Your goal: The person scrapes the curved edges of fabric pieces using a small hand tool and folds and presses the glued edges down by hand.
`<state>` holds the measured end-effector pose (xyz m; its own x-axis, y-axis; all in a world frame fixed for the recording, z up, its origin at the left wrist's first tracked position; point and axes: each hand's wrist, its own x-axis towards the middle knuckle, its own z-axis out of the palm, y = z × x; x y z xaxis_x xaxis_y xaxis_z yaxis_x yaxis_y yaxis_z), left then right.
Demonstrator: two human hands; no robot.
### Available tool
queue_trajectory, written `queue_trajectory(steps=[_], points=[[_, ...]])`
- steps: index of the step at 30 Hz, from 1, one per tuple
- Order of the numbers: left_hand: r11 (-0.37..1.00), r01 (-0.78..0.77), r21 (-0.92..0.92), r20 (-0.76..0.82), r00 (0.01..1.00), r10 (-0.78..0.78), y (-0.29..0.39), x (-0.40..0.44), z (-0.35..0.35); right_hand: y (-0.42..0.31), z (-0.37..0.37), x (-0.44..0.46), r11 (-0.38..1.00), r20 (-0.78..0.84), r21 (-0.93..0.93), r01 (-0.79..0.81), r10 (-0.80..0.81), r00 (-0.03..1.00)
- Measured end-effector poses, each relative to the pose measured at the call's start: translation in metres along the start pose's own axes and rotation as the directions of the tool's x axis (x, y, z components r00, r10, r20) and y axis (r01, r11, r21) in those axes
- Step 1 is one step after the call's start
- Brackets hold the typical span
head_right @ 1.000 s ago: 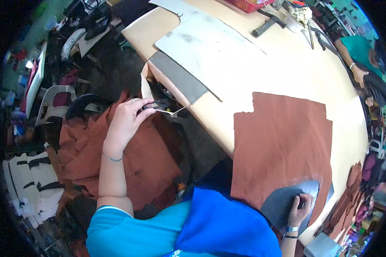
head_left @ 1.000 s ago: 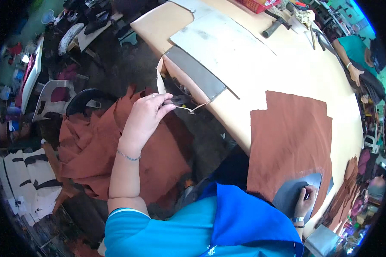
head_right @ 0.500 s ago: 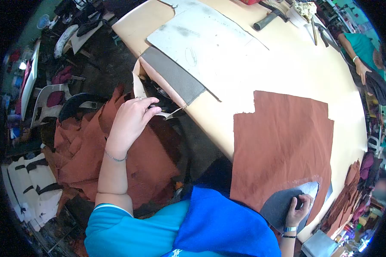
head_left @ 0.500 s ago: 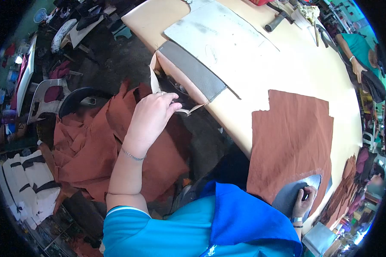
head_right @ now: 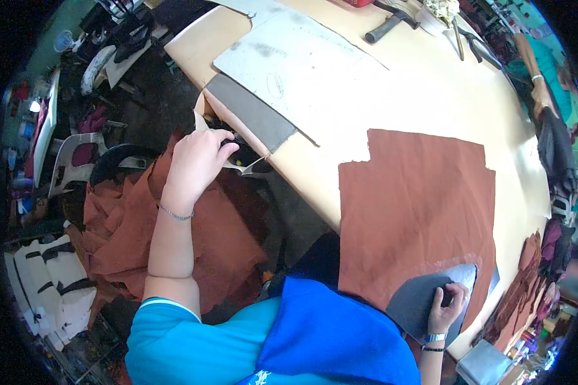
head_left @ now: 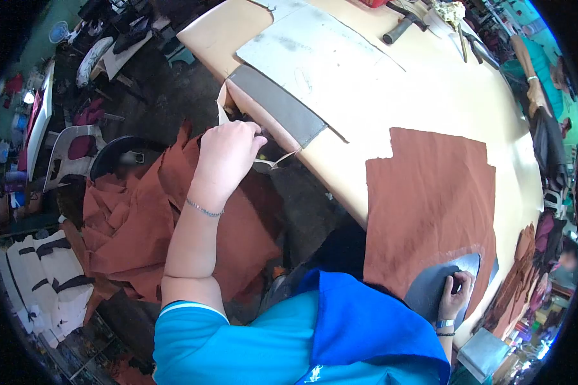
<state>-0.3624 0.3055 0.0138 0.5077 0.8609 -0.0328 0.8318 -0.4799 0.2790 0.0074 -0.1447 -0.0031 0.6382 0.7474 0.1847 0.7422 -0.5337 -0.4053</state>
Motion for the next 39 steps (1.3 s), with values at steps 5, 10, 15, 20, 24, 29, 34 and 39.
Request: queue_trajectory(steps=[5, 10, 15, 20, 24, 29, 34, 39], points=[[1.000, 0.019, 0.001, 0.052, 0.998, -0.019, 0.000, 0.005, 0.015, -0.003, 0.002, 0.000, 1.000, -0.025, 0.014, 0.018, -0.018, 1.000], [0.998, -0.022, 0.067, 0.063, 0.998, 0.018, 0.002, 0.007, 0.043, -0.016, 0.000, 0.005, 0.999, -0.017, 0.030, 0.012, -0.011, 1.000], [0.990, -0.047, 0.134, -0.016, 0.999, 0.049, 0.020, 0.008, 0.045, -0.019, 0.001, 0.006, 1.000, -0.063, -0.004, 0.006, -0.007, 0.998], [0.995, 0.005, 0.099, -0.064, 0.998, 0.002, 0.030, -0.008, 0.010, -0.022, -0.005, 0.009, 0.995, -0.107, 0.054, 0.085, -0.079, 0.991], [0.929, -0.369, 0.012, -0.321, 0.879, 0.353, 0.093, -0.007, -0.006, -0.018, -0.010, 0.010, 0.990, -0.105, 0.100, 0.104, -0.093, 0.990], [0.318, -0.938, -0.134, -0.027, 0.325, 0.945, 0.230, -0.003, 0.051, -0.013, -0.007, 0.035, 0.982, -0.153, 0.065, 0.177, -0.165, 0.974], [0.161, -0.967, -0.199, 0.222, 0.116, 0.968, 0.334, 0.000, 0.096, -0.003, -0.026, 0.023, 0.998, -0.023, 0.003, 0.070, -0.070, 0.997], [0.716, -0.695, -0.068, 0.145, 0.703, 0.696, 0.430, 0.009, 0.137, 0.018, -0.047, -0.003, 0.989, -0.107, -0.020, -0.148, 0.145, 0.984]])
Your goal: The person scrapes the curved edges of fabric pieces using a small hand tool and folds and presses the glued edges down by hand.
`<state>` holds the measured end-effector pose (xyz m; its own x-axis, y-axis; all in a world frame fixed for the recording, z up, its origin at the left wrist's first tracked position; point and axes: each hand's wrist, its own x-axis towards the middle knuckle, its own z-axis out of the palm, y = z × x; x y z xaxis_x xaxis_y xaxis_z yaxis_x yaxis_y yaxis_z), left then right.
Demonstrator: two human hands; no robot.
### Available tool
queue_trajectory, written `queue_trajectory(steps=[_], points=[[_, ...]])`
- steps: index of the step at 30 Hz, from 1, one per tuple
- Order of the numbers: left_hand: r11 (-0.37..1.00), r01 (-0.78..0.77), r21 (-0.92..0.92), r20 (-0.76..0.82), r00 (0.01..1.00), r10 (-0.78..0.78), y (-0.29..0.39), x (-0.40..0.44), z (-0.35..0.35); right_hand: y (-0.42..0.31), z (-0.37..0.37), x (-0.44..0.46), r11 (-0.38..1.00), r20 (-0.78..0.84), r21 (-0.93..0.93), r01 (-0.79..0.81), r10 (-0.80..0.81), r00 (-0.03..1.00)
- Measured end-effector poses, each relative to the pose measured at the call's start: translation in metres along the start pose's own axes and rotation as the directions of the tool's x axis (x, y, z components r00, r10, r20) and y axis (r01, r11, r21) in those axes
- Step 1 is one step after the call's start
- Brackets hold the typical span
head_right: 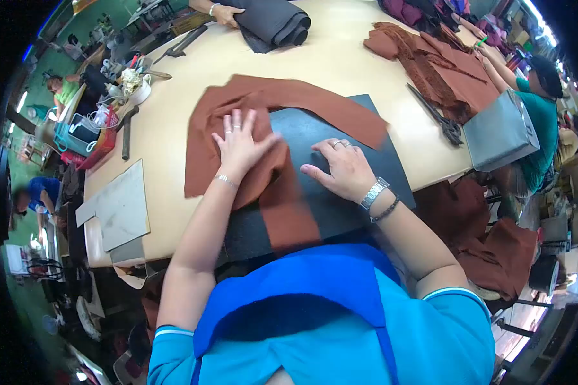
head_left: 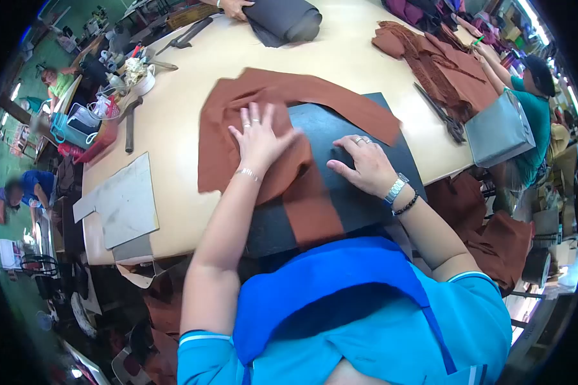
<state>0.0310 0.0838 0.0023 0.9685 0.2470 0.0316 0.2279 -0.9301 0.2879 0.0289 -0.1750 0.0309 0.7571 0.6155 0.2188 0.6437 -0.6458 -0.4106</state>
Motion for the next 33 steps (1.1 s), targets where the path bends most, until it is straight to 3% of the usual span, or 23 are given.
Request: queue_trajectory(steps=[3, 4, 6, 7, 10, 12, 13, 14, 15, 16, 17, 18, 20, 21, 22, 23, 24, 25, 26, 28, 30, 32, 33], points=[[0.832, 0.245, -0.497, -0.154, 0.919, -0.363, 0.009, 0.038, 0.020, 0.005, -0.003, -0.010, 0.995, 0.006, -0.098, 0.022, -0.021, 1.000], [0.780, 0.183, -0.599, -0.160, 0.927, -0.340, 0.004, 0.038, 0.018, 0.006, -0.004, -0.014, 0.990, 0.007, -0.135, 0.035, -0.034, 0.999], [0.875, 0.049, -0.481, -0.163, 0.976, -0.145, -0.007, 0.019, 0.001, 0.018, -0.006, -0.016, 0.994, 0.005, -0.109, 0.016, -0.016, 1.000], [0.934, -0.024, -0.355, -0.071, 0.997, -0.001, -0.016, 0.006, -0.008, 0.030, -0.010, -0.013, 0.997, 0.017, -0.077, -0.017, 0.018, 1.000], [0.983, -0.169, 0.075, 0.111, 0.981, 0.160, -0.035, -0.045, -0.014, 0.074, -0.010, -0.004, 0.993, -0.068, 0.104, -0.049, 0.056, 0.996], [0.989, -0.114, 0.094, 0.084, 0.991, 0.106, -0.029, -0.089, -0.018, 0.093, -0.019, 0.004, 0.913, 0.129, 0.327, -0.245, 0.214, 0.968], [0.991, -0.089, 0.101, 0.069, 0.994, 0.082, -0.021, -0.104, -0.023, 0.103, -0.024, 0.007, 0.910, 0.157, 0.348, -0.224, 0.180, 0.971], [0.978, -0.052, 0.202, 0.208, 0.978, 0.009, 0.000, -0.114, -0.042, 0.114, -0.030, 0.010, 0.907, 0.184, 0.367, -0.204, 0.145, 0.972], [0.952, -0.030, 0.303, 0.335, 0.939, -0.077, 0.029, -0.124, -0.070, 0.123, -0.036, 0.010, 0.985, 0.059, 0.174, 0.015, -0.026, 0.998], [0.915, -0.023, 0.402, 0.444, 0.879, -0.173, 0.044, -0.132, -0.083, 0.118, -0.053, 0.013, 0.984, 0.082, 0.177, 0.027, -0.042, 0.996], [0.941, -0.143, 0.308, 0.295, 0.954, 0.048, 0.037, -0.136, -0.073, 0.117, -0.061, 0.016, 0.974, 0.064, 0.224, 0.045, -0.061, 0.996], [0.939, -0.254, 0.231, 0.191, 0.958, 0.213, 0.038, -0.131, -0.061, 0.116, -0.067, 0.020, 0.961, 0.045, 0.268, 0.064, -0.079, 0.996], [0.863, -0.491, 0.118, -0.063, 0.864, 0.500, 0.052, -0.099, -0.042, 0.108, -0.085, 0.030, 0.953, 0.142, 0.304, -0.012, -0.032, 0.989], [0.839, -0.543, -0.033, -0.016, 0.840, 0.543, 0.054, -0.082, -0.028, 0.102, -0.096, 0.034, 0.946, 0.184, 0.319, -0.053, -0.007, 0.983], [0.794, -0.580, -0.184, 0.020, 0.805, 0.592, 0.057, -0.065, -0.012, 0.094, -0.108, 0.039, 0.952, 0.262, 0.260, -0.161, 0.091, 0.961], [0.731, -0.644, -0.224, -0.105, 0.762, 0.639, 0.064, -0.054, 0.000, 0.100, -0.110, 0.043, 1.000, 0.050, -0.001, 0.019, -0.019, 0.999], [0.760, -0.620, -0.195, -0.078, 0.782, 0.618, 0.067, -0.047, 0.008, 0.106, -0.112, 0.047, 0.944, -0.122, -0.298, 0.140, -0.183, 0.975], [0.788, -0.593, -0.165, -0.051, 0.803, 0.594, 0.074, -0.043, 0.011, 0.101, -0.116, 0.049, 0.829, -0.337, -0.528, 0.184, -0.404, 0.851], [0.817, -0.562, -0.134, -0.023, 0.825, 0.564, 0.078, -0.039, 0.015, 0.096, -0.118, 0.055, 0.842, -0.361, -0.495, 0.212, -0.422, 0.832], [0.821, -0.561, -0.108, -0.111, 0.827, 0.551, 0.084, -0.035, 0.028, 0.074, -0.108, 0.053, 0.956, -0.167, -0.192, 0.220, -0.253, 0.953], [0.838, -0.531, -0.126, -0.172, 0.844, 0.508, 0.092, -0.039, 0.027, 0.066, -0.075, 0.050, 0.964, 0.100, 0.037, 0.264, -0.267, 0.959], [0.855, -0.503, -0.128, -0.189, 0.858, 0.477, 0.096, -0.042, 0.027, 0.070, -0.038, 0.046, 0.902, 0.055, 0.130, 0.411, -0.421, 0.905], [0.863, -0.488, -0.129, -0.198, 0.866, 0.460, 0.097, -0.043, 0.025, 0.070, -0.031, 0.042, 0.930, 0.151, 0.150, 0.335, -0.356, 0.922]])
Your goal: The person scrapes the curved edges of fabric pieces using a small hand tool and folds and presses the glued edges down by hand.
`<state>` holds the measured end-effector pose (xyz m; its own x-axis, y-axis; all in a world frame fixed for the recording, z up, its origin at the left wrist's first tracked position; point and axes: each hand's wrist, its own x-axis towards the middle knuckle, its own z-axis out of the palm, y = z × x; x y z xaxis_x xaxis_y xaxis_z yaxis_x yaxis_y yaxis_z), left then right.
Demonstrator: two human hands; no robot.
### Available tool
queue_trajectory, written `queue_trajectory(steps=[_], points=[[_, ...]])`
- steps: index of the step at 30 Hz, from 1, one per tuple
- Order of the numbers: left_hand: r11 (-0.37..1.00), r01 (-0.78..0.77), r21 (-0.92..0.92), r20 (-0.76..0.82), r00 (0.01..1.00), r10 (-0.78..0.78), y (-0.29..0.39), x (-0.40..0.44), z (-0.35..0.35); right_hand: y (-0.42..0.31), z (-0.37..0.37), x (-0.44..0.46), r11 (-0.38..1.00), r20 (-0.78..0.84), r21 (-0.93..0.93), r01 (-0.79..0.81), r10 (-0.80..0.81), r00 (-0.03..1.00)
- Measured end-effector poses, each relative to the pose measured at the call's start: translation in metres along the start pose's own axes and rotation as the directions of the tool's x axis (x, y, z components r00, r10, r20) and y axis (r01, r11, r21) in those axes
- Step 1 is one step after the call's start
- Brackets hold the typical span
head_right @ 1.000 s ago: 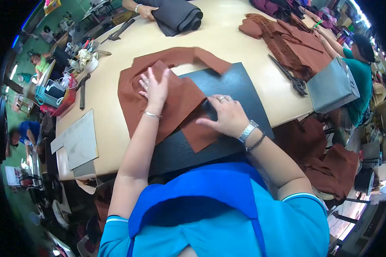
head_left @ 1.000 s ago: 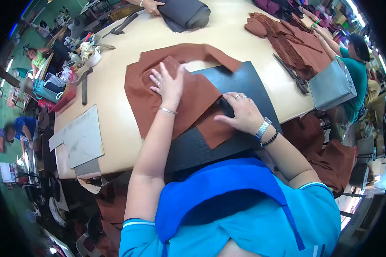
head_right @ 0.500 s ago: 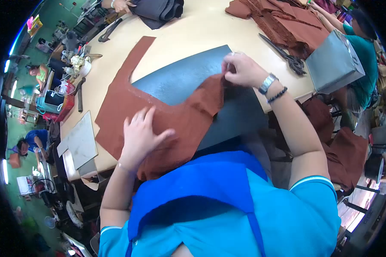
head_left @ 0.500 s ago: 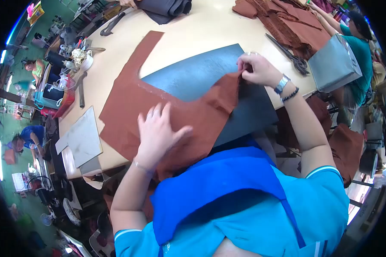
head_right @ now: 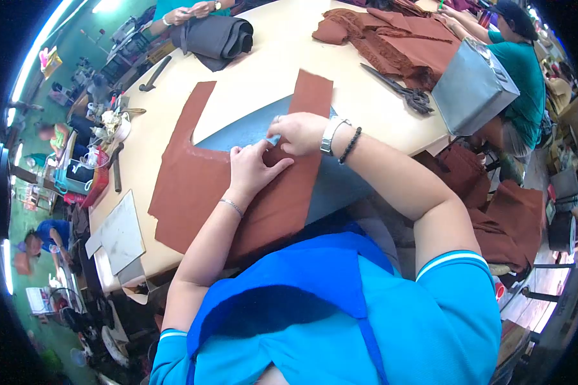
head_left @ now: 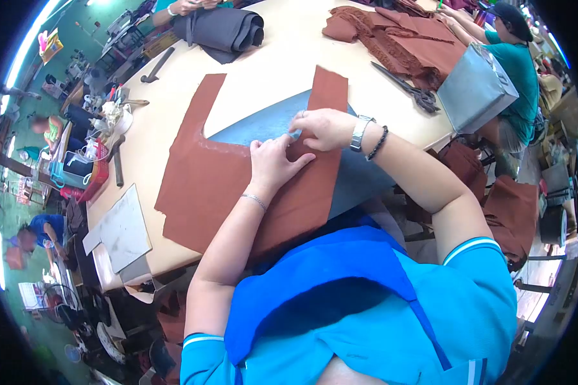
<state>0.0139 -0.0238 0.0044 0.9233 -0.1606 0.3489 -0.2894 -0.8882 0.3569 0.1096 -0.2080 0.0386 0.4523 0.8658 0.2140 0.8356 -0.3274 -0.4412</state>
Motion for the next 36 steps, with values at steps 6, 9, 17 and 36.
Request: queue_trajectory(steps=[6, 9, 17, 36], points=[[0.997, -0.082, 0.000, -0.043, 0.996, 0.082, -0.020, -0.008, -0.003, 0.012, 0.011, 0.000, 0.998, 0.004, 0.009, 0.058, -0.058, 0.998], [0.990, -0.139, 0.001, 0.022, 0.990, 0.139, -0.038, -0.012, -0.016, 0.020, 0.020, -0.010, 0.984, -0.063, -0.083, 0.157, -0.163, 0.985], [0.925, -0.354, 0.139, 0.023, 0.935, 0.354, -0.054, -0.018, -0.018, 0.018, 0.037, -0.026, 0.936, -0.074, -0.275, 0.219, -0.248, 0.966], [0.892, -0.365, 0.266, -0.019, 0.924, 0.383, -0.086, -0.026, -0.032, -0.063, 0.060, -0.016, 0.863, -0.058, -0.503, -0.054, 0.029, 0.998]])
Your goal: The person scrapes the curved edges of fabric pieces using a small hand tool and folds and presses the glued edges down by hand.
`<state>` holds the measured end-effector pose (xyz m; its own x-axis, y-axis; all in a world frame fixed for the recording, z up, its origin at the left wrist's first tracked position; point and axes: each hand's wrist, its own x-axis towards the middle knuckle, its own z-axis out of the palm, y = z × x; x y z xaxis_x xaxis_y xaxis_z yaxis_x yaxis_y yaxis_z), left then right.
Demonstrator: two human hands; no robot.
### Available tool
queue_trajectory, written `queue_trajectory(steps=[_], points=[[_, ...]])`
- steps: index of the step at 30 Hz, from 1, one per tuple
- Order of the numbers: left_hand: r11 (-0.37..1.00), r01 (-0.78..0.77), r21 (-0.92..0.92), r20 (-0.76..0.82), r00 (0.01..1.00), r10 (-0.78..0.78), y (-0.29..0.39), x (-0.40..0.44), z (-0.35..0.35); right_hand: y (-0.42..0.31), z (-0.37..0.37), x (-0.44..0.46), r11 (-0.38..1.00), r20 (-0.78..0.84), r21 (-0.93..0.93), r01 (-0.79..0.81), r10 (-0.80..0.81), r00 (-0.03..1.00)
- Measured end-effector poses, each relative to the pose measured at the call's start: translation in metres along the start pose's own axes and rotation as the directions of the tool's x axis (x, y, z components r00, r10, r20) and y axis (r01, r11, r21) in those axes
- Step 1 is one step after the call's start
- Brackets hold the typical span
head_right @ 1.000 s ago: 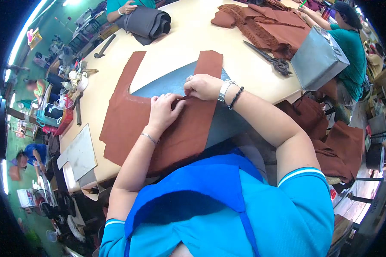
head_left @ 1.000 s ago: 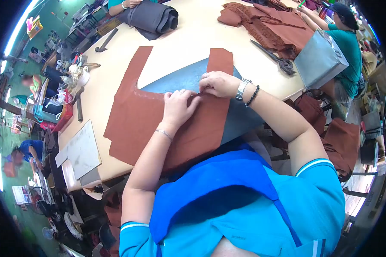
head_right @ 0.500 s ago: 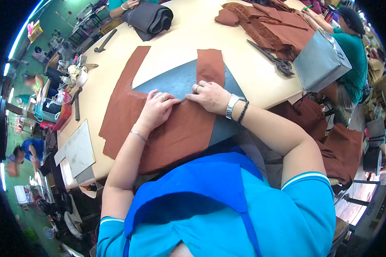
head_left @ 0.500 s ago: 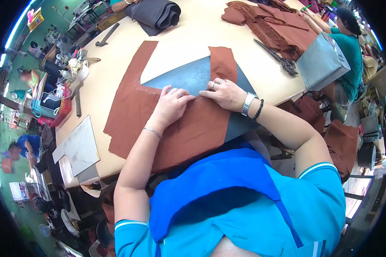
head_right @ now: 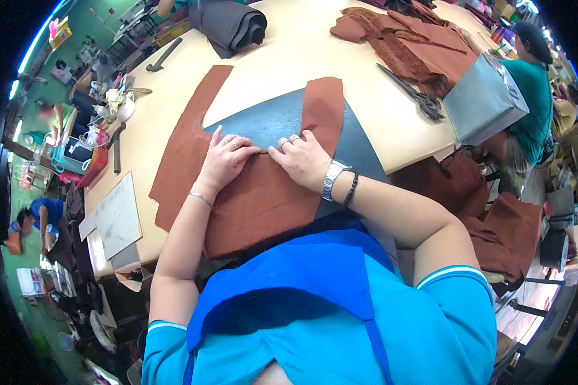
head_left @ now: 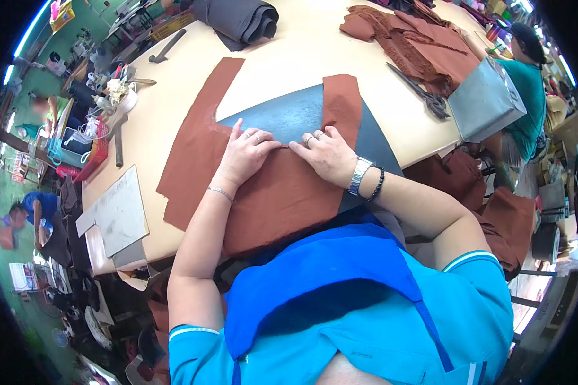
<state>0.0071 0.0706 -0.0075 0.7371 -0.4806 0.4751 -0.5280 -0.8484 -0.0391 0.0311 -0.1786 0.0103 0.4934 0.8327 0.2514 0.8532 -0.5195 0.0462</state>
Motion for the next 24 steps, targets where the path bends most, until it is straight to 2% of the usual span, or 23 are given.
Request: queue_trajectory(steps=[4, 7, 16, 19, 22, 24], points=[[1.000, -0.022, 0.021, -0.028, 0.999, 0.022, -0.012, -0.005, -0.001, -0.001, 0.008, 0.004, 0.999, -0.110, 0.027, 0.033, -0.030, 0.993], [1.000, 0.006, 0.023, -0.023, 1.000, -0.005, -0.018, -0.007, -0.001, -0.003, 0.008, 0.004, 0.995, -0.021, 0.101, -0.013, 0.015, 1.000], [0.993, 0.117, 0.025, -0.049, 0.992, -0.116, -0.020, -0.009, 0.003, -0.016, 0.000, 0.018, 0.997, 0.091, 0.003, -0.077, 0.076, 0.993], [0.992, 0.125, 0.021, -0.047, 0.991, -0.124, -0.021, -0.010, 0.004, -0.025, -0.005, 0.034, 0.989, 0.208, -0.038, -0.143, 0.148, 0.967], [0.989, 0.146, 0.016, -0.021, 0.989, -0.146, -0.021, -0.009, 0.003, -0.024, -0.006, 0.041, 0.988, 0.211, -0.041, -0.152, 0.157, 0.965], [0.989, 0.149, -0.028, -0.008, 0.989, -0.149, -0.021, -0.010, 0.002, -0.014, -0.022, 0.036, 0.994, 0.304, -0.061, -0.090, 0.105, 0.947]])
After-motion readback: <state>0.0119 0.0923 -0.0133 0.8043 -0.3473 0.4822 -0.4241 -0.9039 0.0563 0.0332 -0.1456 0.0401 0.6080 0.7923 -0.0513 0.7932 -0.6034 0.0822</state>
